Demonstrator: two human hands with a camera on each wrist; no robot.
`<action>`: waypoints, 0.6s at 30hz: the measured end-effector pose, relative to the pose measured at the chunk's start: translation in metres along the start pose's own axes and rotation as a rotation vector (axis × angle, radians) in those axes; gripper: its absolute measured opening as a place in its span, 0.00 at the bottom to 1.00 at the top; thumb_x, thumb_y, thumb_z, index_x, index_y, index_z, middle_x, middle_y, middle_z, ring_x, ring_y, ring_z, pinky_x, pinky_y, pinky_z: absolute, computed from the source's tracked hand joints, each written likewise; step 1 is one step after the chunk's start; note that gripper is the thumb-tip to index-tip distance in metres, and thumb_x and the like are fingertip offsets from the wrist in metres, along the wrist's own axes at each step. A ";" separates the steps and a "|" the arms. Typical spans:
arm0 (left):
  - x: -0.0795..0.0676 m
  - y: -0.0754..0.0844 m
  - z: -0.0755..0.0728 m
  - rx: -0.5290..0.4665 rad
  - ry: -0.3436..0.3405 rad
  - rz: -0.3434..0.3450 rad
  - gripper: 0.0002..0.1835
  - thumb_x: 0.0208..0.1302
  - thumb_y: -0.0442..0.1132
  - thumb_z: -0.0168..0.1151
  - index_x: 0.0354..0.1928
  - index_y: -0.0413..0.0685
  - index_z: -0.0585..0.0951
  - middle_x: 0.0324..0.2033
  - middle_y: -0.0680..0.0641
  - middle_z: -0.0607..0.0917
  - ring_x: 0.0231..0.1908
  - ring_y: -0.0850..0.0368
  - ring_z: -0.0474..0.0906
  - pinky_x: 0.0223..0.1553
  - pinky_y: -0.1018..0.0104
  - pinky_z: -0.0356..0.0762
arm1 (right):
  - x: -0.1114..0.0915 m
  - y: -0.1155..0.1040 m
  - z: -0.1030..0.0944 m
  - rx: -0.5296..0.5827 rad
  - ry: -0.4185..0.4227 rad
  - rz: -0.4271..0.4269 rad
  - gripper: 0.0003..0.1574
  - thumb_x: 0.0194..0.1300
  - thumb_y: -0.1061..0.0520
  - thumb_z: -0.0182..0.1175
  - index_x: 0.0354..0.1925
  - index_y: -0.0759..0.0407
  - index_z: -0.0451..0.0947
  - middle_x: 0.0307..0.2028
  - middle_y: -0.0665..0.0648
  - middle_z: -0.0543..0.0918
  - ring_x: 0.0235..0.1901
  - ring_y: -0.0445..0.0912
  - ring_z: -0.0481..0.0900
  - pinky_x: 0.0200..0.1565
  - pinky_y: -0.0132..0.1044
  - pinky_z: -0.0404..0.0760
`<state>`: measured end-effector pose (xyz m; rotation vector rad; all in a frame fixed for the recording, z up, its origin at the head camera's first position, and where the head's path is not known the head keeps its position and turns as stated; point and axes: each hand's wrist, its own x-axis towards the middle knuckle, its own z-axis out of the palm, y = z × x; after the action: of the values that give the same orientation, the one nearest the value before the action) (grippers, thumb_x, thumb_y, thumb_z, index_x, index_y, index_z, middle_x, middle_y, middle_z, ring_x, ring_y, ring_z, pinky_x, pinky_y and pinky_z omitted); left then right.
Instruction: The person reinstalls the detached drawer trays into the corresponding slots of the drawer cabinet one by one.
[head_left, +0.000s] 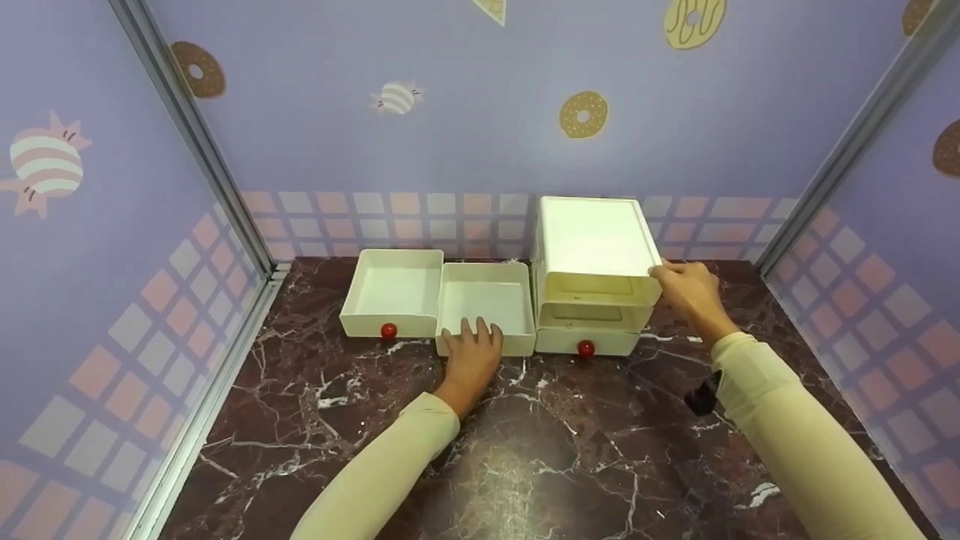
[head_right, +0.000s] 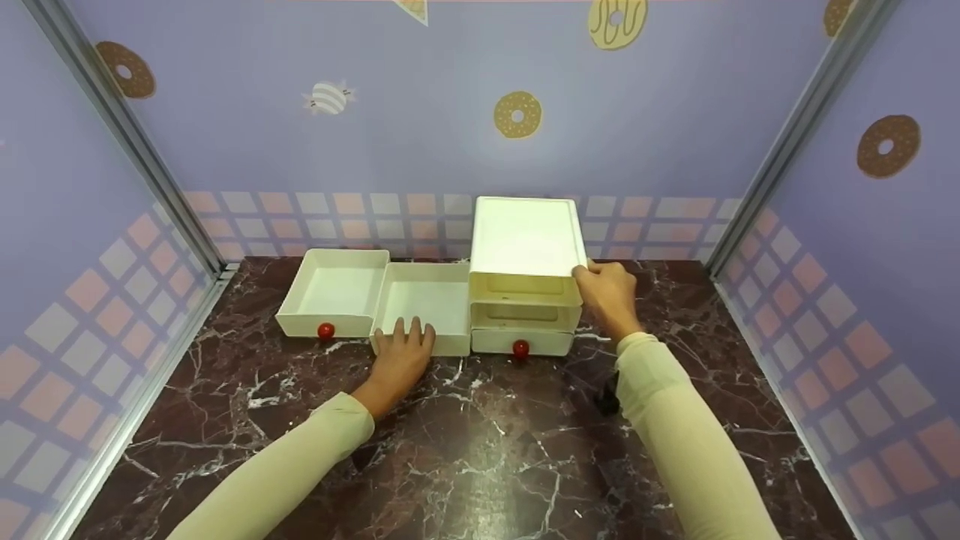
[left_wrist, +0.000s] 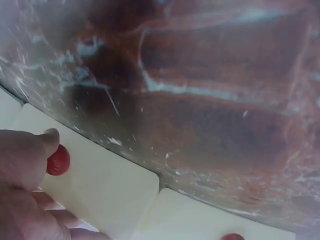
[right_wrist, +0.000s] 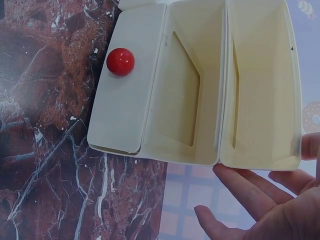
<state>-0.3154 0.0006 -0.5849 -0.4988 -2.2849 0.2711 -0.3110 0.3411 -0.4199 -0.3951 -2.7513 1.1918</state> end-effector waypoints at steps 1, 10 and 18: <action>-0.002 0.001 -0.001 0.009 0.015 0.004 0.18 0.67 0.36 0.47 0.50 0.49 0.86 0.49 0.42 0.88 0.50 0.39 0.85 0.41 0.37 0.84 | 0.000 0.000 0.000 0.001 -0.001 0.003 0.35 0.70 0.40 0.54 0.69 0.54 0.73 0.68 0.64 0.75 0.61 0.59 0.75 0.66 0.58 0.74; -0.017 0.005 -0.014 0.018 -0.074 0.043 0.15 0.69 0.40 0.52 0.52 0.50 0.84 0.52 0.41 0.88 0.51 0.40 0.86 0.41 0.37 0.84 | -0.001 0.000 0.000 0.007 0.003 0.013 0.36 0.70 0.40 0.54 0.69 0.54 0.73 0.67 0.64 0.76 0.63 0.59 0.74 0.67 0.58 0.73; -0.030 0.006 -0.032 0.034 -0.114 0.068 0.15 0.68 0.40 0.54 0.53 0.50 0.83 0.52 0.41 0.88 0.50 0.41 0.87 0.40 0.39 0.85 | 0.000 0.001 0.001 0.018 0.014 -0.012 0.34 0.70 0.41 0.55 0.68 0.55 0.74 0.64 0.65 0.78 0.56 0.60 0.81 0.60 0.53 0.78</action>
<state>-0.2715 -0.0054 -0.5839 -0.5576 -2.3726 0.3802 -0.3109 0.3407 -0.4211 -0.3830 -2.7254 1.2062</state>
